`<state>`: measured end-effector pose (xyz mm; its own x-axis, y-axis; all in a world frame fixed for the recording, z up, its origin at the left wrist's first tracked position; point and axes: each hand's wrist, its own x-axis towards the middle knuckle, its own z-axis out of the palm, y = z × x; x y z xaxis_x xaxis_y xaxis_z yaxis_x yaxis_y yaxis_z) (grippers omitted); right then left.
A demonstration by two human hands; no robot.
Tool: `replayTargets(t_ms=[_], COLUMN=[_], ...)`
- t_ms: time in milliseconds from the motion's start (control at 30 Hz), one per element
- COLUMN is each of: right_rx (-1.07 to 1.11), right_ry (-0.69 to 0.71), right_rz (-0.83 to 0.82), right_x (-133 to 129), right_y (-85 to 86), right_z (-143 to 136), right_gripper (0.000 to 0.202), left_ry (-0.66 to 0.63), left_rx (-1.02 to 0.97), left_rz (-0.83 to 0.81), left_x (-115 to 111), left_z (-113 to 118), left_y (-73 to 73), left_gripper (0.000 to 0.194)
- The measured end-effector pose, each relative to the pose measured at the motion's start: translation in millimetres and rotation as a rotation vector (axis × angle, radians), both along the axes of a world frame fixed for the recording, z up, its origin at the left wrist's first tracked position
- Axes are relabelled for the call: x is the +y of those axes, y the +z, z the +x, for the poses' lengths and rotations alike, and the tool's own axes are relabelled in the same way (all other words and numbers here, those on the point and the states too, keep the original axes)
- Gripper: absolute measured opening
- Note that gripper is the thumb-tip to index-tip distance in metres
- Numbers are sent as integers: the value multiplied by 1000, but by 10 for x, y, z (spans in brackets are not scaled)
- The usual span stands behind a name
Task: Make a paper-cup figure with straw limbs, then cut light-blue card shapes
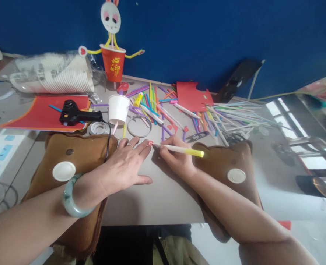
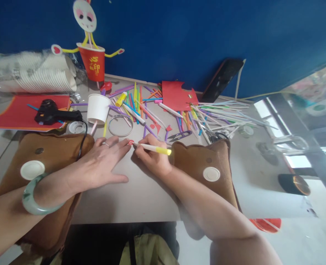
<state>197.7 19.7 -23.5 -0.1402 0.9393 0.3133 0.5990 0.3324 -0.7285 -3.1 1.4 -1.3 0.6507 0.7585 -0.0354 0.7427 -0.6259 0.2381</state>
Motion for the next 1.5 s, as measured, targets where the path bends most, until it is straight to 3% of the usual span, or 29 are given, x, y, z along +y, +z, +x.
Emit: replayTargets(t_ms=[1500], right_rx=[8], right_ry=[-5], right_rz=[-3], right_x=[5], right_y=[11], right_z=[-16], right_gripper=[7], left_ry=[9], left_rx=[43], left_rz=[-17], left_x=[-7], left_z=[29], left_y=[55], left_gripper=[75])
